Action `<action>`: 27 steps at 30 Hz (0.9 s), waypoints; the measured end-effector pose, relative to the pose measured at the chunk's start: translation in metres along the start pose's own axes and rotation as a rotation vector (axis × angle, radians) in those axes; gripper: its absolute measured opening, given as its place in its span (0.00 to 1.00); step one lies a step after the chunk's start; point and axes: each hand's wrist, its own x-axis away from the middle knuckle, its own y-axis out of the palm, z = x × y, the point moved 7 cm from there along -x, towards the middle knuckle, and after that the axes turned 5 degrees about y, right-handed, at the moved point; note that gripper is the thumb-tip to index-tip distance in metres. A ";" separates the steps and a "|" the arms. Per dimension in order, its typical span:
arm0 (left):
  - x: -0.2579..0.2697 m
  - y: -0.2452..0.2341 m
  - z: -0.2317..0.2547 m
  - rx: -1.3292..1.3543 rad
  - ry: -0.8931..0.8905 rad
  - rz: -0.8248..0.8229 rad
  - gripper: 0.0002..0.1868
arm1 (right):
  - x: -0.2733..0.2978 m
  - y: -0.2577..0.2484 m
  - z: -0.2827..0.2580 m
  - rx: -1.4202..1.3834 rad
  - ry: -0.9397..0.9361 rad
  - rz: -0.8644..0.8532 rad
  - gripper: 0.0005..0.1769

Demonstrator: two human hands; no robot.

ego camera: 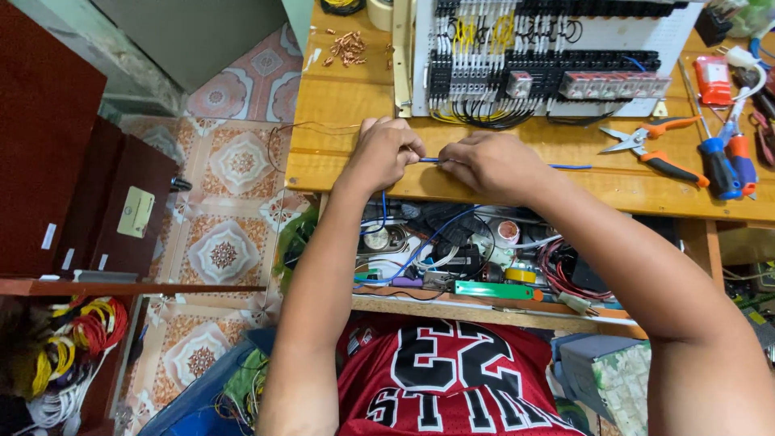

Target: Wiring an electrical control panel by stripping insulation from wires and connecting them to terminal blocks

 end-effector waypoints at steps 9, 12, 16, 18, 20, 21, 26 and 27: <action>0.002 -0.005 0.001 0.072 0.060 0.042 0.04 | -0.015 0.016 0.008 0.146 0.032 -0.025 0.08; 0.002 -0.003 0.000 0.072 0.047 0.052 0.04 | -0.022 0.017 0.007 0.184 0.039 -0.041 0.09; 0.003 -0.007 0.005 0.096 0.039 0.052 0.04 | -0.024 0.012 -0.002 0.239 0.021 -0.052 0.08; 0.002 -0.004 0.001 0.078 0.015 0.055 0.05 | -0.025 0.012 -0.004 0.267 -0.007 -0.025 0.08; 0.003 -0.005 0.001 0.070 0.020 0.058 0.05 | -0.025 0.007 -0.009 0.280 -0.017 -0.018 0.08; 0.003 -0.006 0.001 0.063 0.025 0.061 0.05 | -0.025 0.003 -0.012 0.294 -0.026 -0.012 0.09; 0.001 -0.003 -0.001 0.064 0.013 0.057 0.05 | -0.024 -0.004 -0.023 0.360 -0.065 0.021 0.11; 0.001 -0.004 0.001 0.061 0.010 0.053 0.05 | -0.024 -0.005 -0.025 0.365 -0.089 0.043 0.11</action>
